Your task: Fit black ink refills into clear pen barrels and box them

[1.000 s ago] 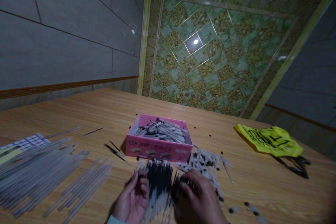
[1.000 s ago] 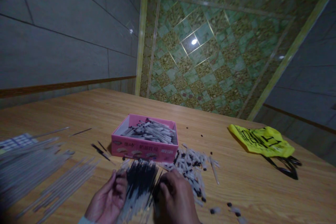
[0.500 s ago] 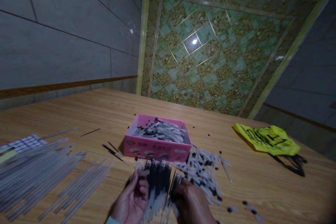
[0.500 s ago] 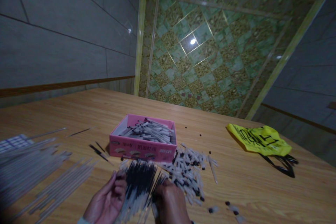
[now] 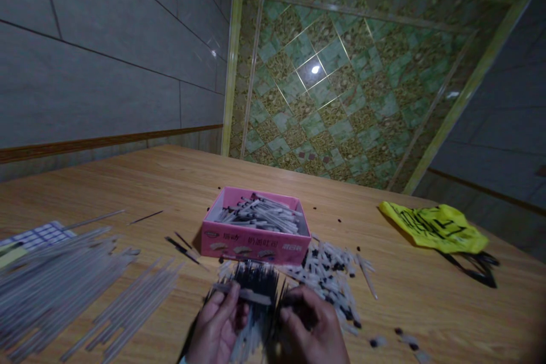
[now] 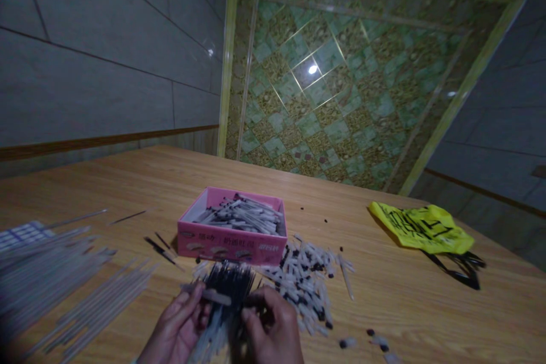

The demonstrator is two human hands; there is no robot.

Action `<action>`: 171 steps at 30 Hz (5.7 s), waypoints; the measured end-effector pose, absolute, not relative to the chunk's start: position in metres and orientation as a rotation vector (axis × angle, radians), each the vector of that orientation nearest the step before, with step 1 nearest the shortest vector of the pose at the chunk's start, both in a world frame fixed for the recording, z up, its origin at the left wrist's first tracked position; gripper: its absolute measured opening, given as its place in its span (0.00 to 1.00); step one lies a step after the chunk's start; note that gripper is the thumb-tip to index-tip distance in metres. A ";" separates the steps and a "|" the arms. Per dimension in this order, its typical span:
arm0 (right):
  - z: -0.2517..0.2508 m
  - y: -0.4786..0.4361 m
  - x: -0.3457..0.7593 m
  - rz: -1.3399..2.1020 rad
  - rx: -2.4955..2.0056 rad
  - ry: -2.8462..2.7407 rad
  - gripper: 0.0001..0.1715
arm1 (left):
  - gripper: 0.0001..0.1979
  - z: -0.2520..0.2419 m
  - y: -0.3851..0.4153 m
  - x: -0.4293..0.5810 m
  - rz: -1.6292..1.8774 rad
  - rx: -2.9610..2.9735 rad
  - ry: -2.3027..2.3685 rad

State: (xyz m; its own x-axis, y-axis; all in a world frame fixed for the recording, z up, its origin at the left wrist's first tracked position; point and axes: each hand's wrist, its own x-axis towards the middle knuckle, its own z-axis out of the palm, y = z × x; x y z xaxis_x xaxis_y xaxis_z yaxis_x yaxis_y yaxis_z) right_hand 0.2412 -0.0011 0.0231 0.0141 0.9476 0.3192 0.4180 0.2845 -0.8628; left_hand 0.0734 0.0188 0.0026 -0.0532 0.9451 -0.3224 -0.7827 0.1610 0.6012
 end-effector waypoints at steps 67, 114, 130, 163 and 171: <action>-0.004 0.001 0.238 0.659 -1.244 -1.794 0.22 | 0.20 0.001 0.015 0.080 1.463 0.526 0.962; -0.011 0.013 0.266 1.023 -1.030 -1.173 0.15 | 0.21 -0.011 0.017 0.070 1.014 1.164 1.088; 0.014 0.007 0.275 0.435 -1.049 -1.969 0.15 | 0.34 -0.016 0.018 0.066 0.641 1.106 1.017; -0.002 0.003 0.242 0.766 -1.178 -1.134 0.19 | 0.19 0.011 0.033 -0.031 0.401 1.673 2.716; 0.027 0.014 0.262 0.733 -1.199 -1.125 0.17 | 0.26 0.000 0.037 -0.031 0.361 1.752 2.556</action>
